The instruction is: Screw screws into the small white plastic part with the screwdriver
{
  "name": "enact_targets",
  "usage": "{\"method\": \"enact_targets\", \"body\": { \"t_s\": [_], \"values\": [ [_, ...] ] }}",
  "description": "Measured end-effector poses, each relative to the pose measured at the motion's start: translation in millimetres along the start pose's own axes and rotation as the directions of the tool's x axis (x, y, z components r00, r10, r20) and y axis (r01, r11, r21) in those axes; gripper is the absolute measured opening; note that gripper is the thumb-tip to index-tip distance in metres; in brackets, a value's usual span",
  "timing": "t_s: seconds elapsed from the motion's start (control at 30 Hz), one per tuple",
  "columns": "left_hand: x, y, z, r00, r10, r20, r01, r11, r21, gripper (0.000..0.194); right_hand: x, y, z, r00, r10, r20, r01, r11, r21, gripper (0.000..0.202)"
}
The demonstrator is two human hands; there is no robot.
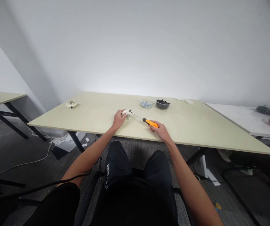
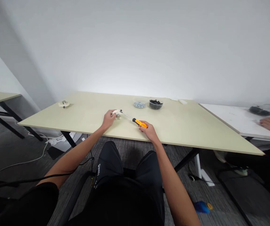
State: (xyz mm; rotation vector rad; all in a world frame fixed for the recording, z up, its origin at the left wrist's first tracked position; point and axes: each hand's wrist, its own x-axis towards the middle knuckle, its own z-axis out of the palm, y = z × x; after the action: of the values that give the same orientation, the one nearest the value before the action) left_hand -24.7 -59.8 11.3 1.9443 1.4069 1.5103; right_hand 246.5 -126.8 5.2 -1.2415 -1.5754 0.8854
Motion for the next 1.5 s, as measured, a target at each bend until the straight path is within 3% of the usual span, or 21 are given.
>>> {"method": "enact_targets", "body": {
  "t_s": [0.4, 0.67, 0.73, 0.8, 0.87, 0.9, 0.93, 1.0, 1.07, 1.13, 1.2, 1.23, 1.3, 1.4, 1.43, 1.5],
  "values": [
    [1.5, -5.2, 3.8, 0.999, -0.028, 0.014, 0.028, 0.999, 0.019, 0.029, -0.6, -1.1, 0.3, 1.000, 0.010, -0.025, -0.011, 0.999, -0.052, 0.048],
    [-0.7, -1.7, 6.4, 0.986, -0.078, 0.150, 0.076, 0.997, 0.020, 0.046, -0.3, 1.2, 1.0, 0.998, 0.033, -0.056, -0.034, 0.999, -0.025, 0.048],
    [-2.7, 2.5, 9.8, 0.987, -0.079, 0.137, 0.084, 0.996, -0.034, 0.047, -0.1, 1.7, 1.3, 0.998, 0.029, -0.060, -0.030, 0.999, -0.025, 0.048],
    [-1.4, 4.1, 6.3, 0.995, -0.083, 0.047, 0.089, 0.987, -0.137, 0.045, 0.4, 2.3, 1.4, 0.998, 0.019, -0.067, -0.021, 0.999, -0.029, 0.048],
    [5.3, 1.1, -14.0, 0.978, -0.159, -0.137, 0.110, 0.944, -0.312, 0.044, 0.7, 2.4, 1.4, 0.997, 0.017, -0.072, -0.019, 0.999, -0.028, 0.048],
    [10.8, -1.8, -32.3, 0.932, -0.262, -0.252, 0.128, 0.885, -0.448, 0.050, 0.6, 2.1, 1.3, 0.997, 0.021, -0.070, -0.023, 0.999, -0.025, 0.048],
    [17.5, -5.0, -55.3, 0.876, -0.356, -0.325, 0.111, 0.806, -0.581, 0.055, 0.5, 1.6, 1.2, 0.998, 0.026, -0.065, -0.028, 0.999, -0.024, 0.047],
    [32.6, -9.4, -107.9, 0.808, -0.452, -0.378, 0.003, 0.644, -0.765, 0.057, -0.1, 0.2, 1.0, 0.998, 0.035, -0.055, -0.037, 0.999, -0.030, 0.046],
    [45.8, -7.1, -150.1, 0.777, -0.449, -0.441, -0.146, 0.553, -0.820, 0.055, -0.8, -1.3, 1.0, 0.998, 0.034, -0.051, -0.037, 0.998, -0.044, 0.046],
    [51.6, 3.3, -161.8, 0.811, -0.383, -0.442, -0.180, 0.556, -0.811, 0.053, -1.1, -2.4, 1.1, 0.998, 0.034, -0.048, -0.036, 0.998, -0.050, 0.047],
    [46.4, 18.2, -137.5, 0.863, -0.307, -0.400, -0.095, 0.681, -0.726, 0.048, -1.3, -3.0, 1.3, 0.998, 0.033, -0.051, -0.035, 0.998, -0.050, 0.049],
    [39.4, 25.4, -115.2, 0.894, -0.255, -0.369, -0.036, 0.779, -0.626, 0.042, -1.3, -3.2, 1.4, 0.998, 0.034, -0.057, -0.037, 0.998, -0.049, 0.049],
    [19.1, 35.4, -63.1, 0.975, -0.119, -0.188, 0.056, 0.949, -0.312, 0.040, -1.6, -3.8, 1.7, 0.997, 0.041, -0.072, -0.045, 0.998, -0.050, 0.048],
    [-13.1, 34.8, -1.2, 0.991, -0.102, 0.084, 0.092, 0.990, 0.111, 0.073, -2.7, -5.6, 2.1, 0.996, 0.054, -0.076, -0.058, 0.997, -0.056, 0.046],
    [-20.2, 31.2, 10.1, 0.987, -0.098, 0.125, 0.072, 0.978, 0.197, 0.078, -3.2, -6.4, 2.2, 0.996, 0.056, -0.074, -0.060, 0.997, -0.054, 0.046],
    [-25.7, 22.1, 19.4, 0.985, -0.081, 0.154, 0.035, 0.958, 0.285, 0.066, -4.2, -8.3, 2.5, 0.996, 0.057, -0.073, -0.060, 0.998, -0.035, 0.048]
  ]
}}
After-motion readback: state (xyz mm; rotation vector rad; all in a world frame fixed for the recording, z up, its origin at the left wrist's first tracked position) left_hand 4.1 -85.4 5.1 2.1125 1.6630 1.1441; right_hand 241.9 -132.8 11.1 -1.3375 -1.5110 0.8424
